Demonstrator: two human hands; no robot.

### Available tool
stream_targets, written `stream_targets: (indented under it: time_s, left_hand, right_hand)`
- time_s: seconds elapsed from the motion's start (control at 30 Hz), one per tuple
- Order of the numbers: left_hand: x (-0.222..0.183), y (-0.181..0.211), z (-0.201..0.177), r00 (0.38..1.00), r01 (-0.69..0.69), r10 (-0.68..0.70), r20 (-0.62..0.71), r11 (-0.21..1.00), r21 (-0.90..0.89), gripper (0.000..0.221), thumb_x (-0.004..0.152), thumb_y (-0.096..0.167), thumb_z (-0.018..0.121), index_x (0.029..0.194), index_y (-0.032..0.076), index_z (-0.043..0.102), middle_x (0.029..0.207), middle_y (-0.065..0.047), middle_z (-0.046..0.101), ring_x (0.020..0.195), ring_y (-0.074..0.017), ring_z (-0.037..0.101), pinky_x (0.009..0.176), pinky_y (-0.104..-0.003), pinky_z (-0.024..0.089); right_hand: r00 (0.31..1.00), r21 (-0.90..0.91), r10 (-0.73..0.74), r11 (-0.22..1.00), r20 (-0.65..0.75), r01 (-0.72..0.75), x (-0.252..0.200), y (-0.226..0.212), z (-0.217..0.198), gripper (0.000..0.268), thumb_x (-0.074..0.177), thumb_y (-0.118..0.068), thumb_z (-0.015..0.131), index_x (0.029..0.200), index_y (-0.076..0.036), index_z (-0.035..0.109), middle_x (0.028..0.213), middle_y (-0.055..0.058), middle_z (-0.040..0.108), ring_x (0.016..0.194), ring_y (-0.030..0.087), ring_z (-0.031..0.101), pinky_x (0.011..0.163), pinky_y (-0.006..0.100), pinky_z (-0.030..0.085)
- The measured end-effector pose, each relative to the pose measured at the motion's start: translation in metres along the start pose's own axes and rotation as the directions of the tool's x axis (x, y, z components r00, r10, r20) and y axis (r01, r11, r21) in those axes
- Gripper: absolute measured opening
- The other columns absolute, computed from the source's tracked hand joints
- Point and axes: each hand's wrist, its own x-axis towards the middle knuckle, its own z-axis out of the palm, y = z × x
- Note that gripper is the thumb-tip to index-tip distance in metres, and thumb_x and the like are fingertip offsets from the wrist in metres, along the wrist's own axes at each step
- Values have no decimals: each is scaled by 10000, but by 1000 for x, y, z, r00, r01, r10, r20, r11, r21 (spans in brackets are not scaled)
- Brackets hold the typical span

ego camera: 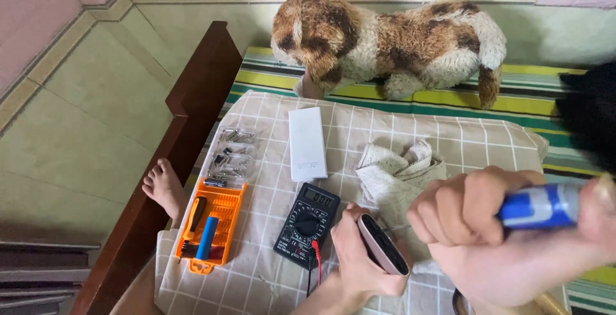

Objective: The person uses a screwdriver to pry open the plastic outer casing of a portable power bank.

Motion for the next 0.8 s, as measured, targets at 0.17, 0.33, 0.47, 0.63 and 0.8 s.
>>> stream_targets:
  time_s: [0.17, 0.33, 0.47, 0.63, 0.8]
  left_hand:
    - [8, -2, 1, 1000, -27, 27, -8, 999, -27, 550, 558, 206, 752, 998, -40, 530, 720, -78, 546, 522, -210, 511, 495, -327, 478]
    - [-1, -16, 1, 984, -91, 108, 139, 989, -121, 618, 423, 294, 784, 899, -55, 601, 684, -74, 507, 543, -222, 472, 515, -337, 462]
    - [7, -6, 1, 976, -194, 205, 76, 972, -136, 497, 530, 236, 781, 892, -27, 564, 737, -97, 575, 571, -247, 533, 572, -352, 531]
    - [0, -14, 5, 960, -249, 268, 79, 949, -191, 536, 520, 305, 795, 909, 16, 566, 718, -47, 550, 569, -205, 544, 527, -347, 507]
    - [-21, -30, 4, 865, -450, 482, 141, 868, -209, 410, 799, 427, 672, 841, 31, 572, 738, -71, 600, 613, -214, 563, 620, -368, 537]
  right_hand:
    - [982, -77, 126, 990, 142, -116, -7, -16, -7, 714, 985, -581, 778, 603, -94, 422, 506, 71, 372, 496, 227, 275, 560, 434, 276]
    - [985, -35, 146, 988, -87, -150, -2, -18, -3, 588, 819, -607, 580, 534, -161, 324, 434, -56, 192, 357, 130, 78, 334, 349, 133]
    - [964, -65, 183, 978, -194, -199, 6, -19, -3, 590, 767, -663, 558, 537, -202, 271, 433, -82, 159, 365, 128, 60, 301, 338, 118]
    - [982, -5, 169, 985, 85, -170, -1, -5, -17, 545, 893, -608, 506, 582, -178, 378, 477, -66, 269, 381, 110, 167, 324, 312, 173]
    - [900, 109, 414, 896, 137, -429, 9, 10, -19, 586, 964, -598, 447, 710, -75, 515, 507, -52, 355, 354, 93, 265, 284, 285, 213]
